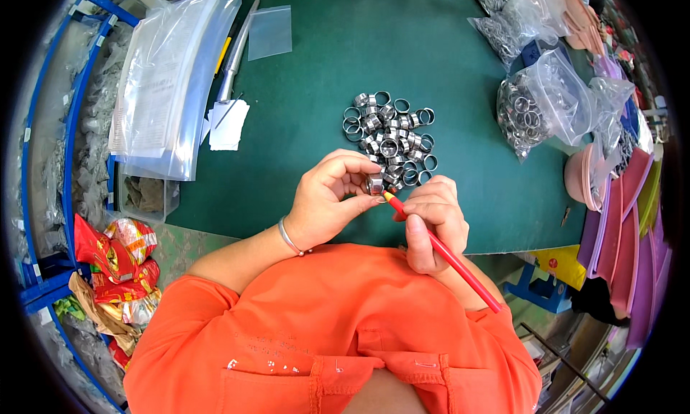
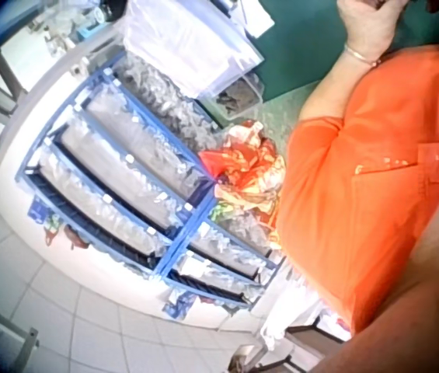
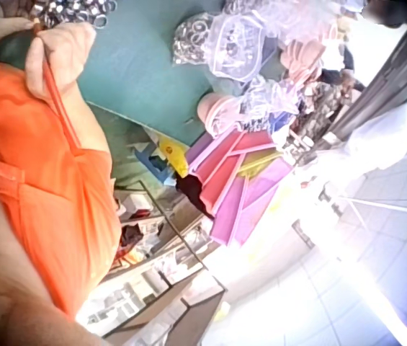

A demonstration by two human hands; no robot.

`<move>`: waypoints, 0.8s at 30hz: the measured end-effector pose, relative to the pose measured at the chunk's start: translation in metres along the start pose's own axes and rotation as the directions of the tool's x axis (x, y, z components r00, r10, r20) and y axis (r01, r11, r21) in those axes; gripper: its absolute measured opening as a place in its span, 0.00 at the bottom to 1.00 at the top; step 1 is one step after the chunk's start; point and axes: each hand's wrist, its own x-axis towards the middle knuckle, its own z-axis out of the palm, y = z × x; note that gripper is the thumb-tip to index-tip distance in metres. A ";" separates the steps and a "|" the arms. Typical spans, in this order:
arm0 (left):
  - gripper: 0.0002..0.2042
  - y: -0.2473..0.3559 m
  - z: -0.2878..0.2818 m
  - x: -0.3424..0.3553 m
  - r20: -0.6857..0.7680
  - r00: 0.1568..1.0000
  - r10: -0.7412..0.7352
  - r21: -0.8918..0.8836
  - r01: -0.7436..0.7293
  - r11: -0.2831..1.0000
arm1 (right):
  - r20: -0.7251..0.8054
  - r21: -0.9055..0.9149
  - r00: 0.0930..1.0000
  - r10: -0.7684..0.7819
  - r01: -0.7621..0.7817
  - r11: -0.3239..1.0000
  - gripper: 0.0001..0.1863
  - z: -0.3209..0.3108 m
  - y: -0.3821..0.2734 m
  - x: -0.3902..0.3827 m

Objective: The person uses a red cleaning tool to wipe the inner surface of several metal rings one at a time, picking them up from a pile and returning them to the table.

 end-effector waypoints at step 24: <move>0.17 0.004 0.002 0.000 0.026 0.988 -0.155 -0.127 0.157 0.979 | -0.113 0.002 0.941 0.319 -0.321 0.947 0.10 0.013 0.003 -0.001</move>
